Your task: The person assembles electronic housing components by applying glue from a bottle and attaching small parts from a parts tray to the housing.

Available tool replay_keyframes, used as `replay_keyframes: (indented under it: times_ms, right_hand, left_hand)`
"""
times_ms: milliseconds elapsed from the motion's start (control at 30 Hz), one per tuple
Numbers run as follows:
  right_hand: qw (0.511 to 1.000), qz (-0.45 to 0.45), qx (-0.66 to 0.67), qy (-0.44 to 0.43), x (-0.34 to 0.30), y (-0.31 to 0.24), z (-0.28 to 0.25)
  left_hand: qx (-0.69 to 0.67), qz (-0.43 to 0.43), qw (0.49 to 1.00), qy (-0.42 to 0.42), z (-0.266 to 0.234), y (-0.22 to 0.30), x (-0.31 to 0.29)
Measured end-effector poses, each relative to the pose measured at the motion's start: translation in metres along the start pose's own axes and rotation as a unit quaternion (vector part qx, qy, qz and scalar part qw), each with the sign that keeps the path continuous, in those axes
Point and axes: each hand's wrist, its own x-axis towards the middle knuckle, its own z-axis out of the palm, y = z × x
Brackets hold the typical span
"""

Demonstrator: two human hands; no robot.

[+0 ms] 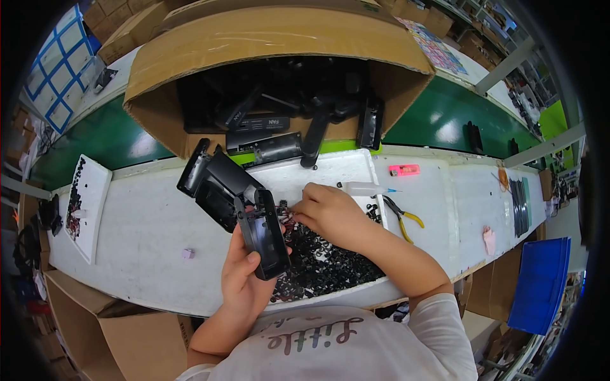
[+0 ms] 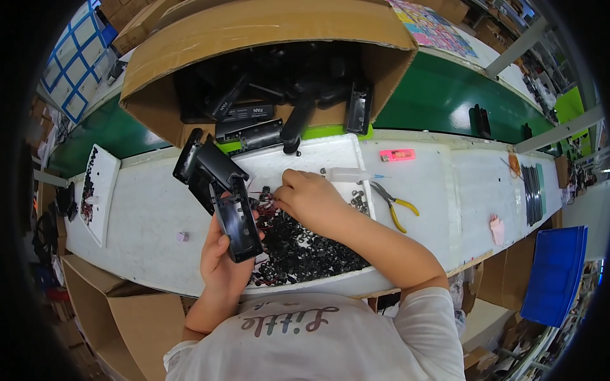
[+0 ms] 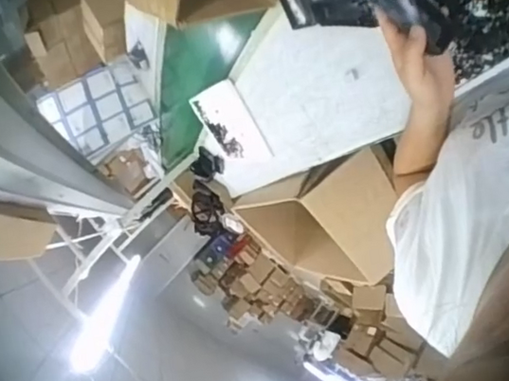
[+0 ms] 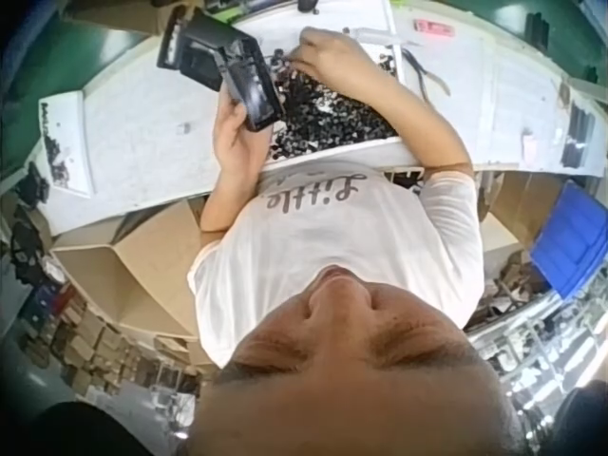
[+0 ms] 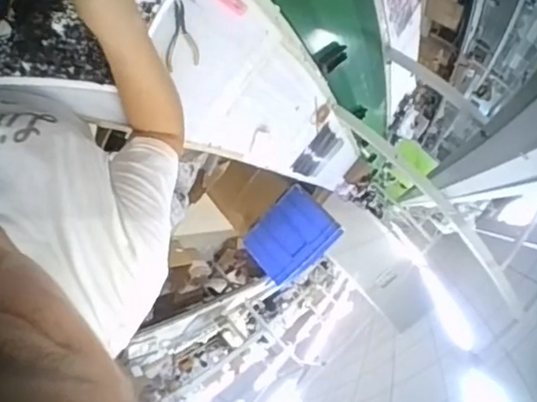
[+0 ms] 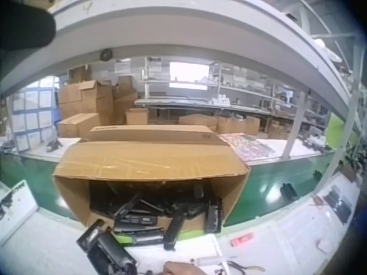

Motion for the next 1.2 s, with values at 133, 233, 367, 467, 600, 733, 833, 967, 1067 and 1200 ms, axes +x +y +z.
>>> replay_keyframes:
  times_ms: [133, 233, 367, 467, 600, 733, 833, 967, 1067, 1200]
  right_hand:
    - [0.999, -0.010, -0.031, -0.003, -0.003, -0.001, -0.010]
    - [0.999, 0.015, 0.024, 0.016, -0.007, -0.006, -0.021]
    - [0.994, 0.039, 0.096, -0.022, -0.012, -0.018, -0.038]
    - [0.995, 0.022, 0.097, -0.016, -0.014, -0.022, -0.043]
    - [0.992, 0.022, 0.115, 0.035, -0.014, -0.033, -0.044]
    - [0.975, 0.052, 0.215, -0.013, -0.018, -0.034, -0.042]
    - [0.928, 0.156, 0.333, -0.064, -0.020, -0.036, -0.048]
    - [0.938, 0.126, 0.324, 0.002, -0.018, -0.035, -0.056]
    - [0.948, 0.148, 0.280, 0.020, -0.017, -0.041, -0.062]
    - [0.977, 0.076, 0.193, 0.044, -0.018, -0.048, -0.059]
  left_hand:
    - [-0.009, -0.014, 1.000, 0.006, -0.004, -0.003, 0.001]
    - [-0.024, -0.031, 0.999, 0.013, -0.004, -0.002, 0.001]
    - [-0.044, -0.055, 0.997, -0.017, -0.010, -0.003, 0.003]
    - [-0.046, -0.065, 0.996, -0.029, -0.004, -0.003, 0.004]
    - [-0.025, -0.083, 0.995, -0.056, 0.001, -0.004, 0.003]
    - [-0.019, -0.092, 0.994, -0.061, 0.001, -0.004, 0.001]
    - [-0.015, -0.097, 0.993, -0.062, 0.002, -0.003, -0.001]
    - [-0.012, -0.125, 0.990, -0.066, 0.002, -0.003, -0.002]
    - [-0.010, -0.152, 0.986, -0.066, 0.005, -0.004, -0.004]
    - [-0.024, -0.189, 0.980, -0.059, 0.012, -0.012, -0.012]
